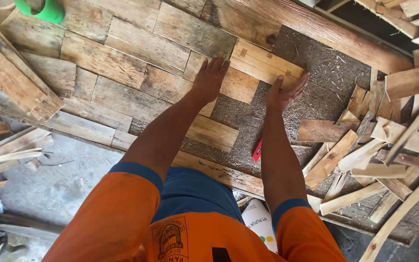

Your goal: Arranging and trimming wooden slats to create a pattern on a floor-level surface.

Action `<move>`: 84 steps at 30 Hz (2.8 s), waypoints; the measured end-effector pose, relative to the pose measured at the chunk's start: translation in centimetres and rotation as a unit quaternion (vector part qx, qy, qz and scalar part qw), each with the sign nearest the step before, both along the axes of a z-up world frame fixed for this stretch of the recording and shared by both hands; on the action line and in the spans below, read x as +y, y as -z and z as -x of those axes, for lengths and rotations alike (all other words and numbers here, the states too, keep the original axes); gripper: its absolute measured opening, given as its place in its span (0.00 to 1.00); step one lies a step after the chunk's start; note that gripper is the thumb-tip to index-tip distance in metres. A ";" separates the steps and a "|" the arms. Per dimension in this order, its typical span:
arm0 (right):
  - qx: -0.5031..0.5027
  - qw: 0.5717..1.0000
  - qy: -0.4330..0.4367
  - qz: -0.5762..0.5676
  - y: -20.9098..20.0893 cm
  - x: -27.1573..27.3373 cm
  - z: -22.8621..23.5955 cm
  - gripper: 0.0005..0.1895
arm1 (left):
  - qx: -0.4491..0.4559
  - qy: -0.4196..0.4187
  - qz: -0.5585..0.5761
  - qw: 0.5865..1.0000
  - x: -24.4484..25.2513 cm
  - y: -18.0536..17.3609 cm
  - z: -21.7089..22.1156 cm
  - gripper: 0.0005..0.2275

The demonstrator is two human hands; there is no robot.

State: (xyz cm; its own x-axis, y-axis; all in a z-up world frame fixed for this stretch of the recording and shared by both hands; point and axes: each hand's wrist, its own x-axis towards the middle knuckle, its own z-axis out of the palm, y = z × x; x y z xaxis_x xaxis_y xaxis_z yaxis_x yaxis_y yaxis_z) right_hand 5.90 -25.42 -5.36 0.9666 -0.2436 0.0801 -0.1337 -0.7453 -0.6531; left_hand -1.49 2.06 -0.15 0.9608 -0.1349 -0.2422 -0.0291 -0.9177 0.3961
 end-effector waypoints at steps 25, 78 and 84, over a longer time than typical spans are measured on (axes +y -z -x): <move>-0.008 0.979 -0.200 0.036 -10.4 -3.5 14.1 0.42 | -0.241 -0.433 0.095 0.863 7.4 -5.9 34.3 0.19; -0.030 0.970 -0.221 0.095 -15.3 11.1 34.7 0.25 | -0.418 -0.654 0.464 0.428 39.9 0.3 35.7 0.09; 0.021 0.979 -0.201 0.007 -14.2 12.1 35.4 0.25 | -0.308 -0.560 0.564 0.523 34.8 -1.7 35.9 0.13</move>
State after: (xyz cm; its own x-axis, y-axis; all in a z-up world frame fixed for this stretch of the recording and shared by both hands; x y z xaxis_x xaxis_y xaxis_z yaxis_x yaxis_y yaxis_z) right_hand -29.51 -13.35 8.86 0.9868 0.1573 0.0392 0.1455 -0.7525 -0.6423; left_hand -37.36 36.84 1.57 0.4378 0.8733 -0.2138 -0.1644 0.3115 0.9359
